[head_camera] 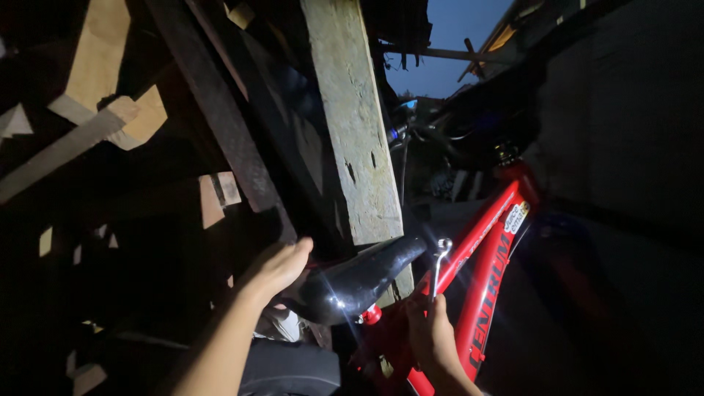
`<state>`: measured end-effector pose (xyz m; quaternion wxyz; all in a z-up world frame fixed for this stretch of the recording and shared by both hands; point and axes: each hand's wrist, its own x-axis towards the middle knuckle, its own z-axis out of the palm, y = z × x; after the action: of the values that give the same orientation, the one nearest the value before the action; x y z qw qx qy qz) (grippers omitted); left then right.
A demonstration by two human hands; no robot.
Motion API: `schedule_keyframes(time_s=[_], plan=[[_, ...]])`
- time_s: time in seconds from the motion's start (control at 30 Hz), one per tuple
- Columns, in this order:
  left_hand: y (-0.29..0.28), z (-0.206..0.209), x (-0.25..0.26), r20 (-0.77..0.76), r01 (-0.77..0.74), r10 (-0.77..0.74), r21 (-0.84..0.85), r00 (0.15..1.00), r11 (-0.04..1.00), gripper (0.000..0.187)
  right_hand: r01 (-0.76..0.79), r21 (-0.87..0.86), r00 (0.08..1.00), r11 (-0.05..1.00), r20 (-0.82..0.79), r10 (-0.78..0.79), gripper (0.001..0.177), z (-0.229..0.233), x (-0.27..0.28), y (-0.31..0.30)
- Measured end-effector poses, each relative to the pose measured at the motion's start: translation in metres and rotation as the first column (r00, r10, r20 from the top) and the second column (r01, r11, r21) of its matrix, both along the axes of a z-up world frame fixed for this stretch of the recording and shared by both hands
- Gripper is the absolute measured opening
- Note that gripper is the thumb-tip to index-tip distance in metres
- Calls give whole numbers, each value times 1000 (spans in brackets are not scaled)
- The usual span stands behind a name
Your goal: The person uses a wrench to loosen and tighten the seat clamp bolt of a red children's bicycle, holding the saddle steady with the other hand and repositioning the seat while working on the bolt.
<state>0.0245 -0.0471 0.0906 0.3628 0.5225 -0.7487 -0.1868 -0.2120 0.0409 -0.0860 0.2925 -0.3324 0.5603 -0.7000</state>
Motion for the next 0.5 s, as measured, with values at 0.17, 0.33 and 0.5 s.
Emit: schedule_keyframes(time_s=[0.17, 0.33, 0.5], plan=[[44, 12, 9, -3, 8, -8, 24, 1000, 1000, 44, 78, -303, 987, 950, -112, -117, 23, -5, -2, -15], [80, -5, 15, -568, 188, -156, -3, 808, 982, 37, 33, -422, 959, 906, -243, -148, 24, -2, -11, 23], [59, -18, 16, -537, 168, -159, -33, 829, 985, 43, -52, -296, 648, 954, -737, -193, 27, 55, -57, 66]])
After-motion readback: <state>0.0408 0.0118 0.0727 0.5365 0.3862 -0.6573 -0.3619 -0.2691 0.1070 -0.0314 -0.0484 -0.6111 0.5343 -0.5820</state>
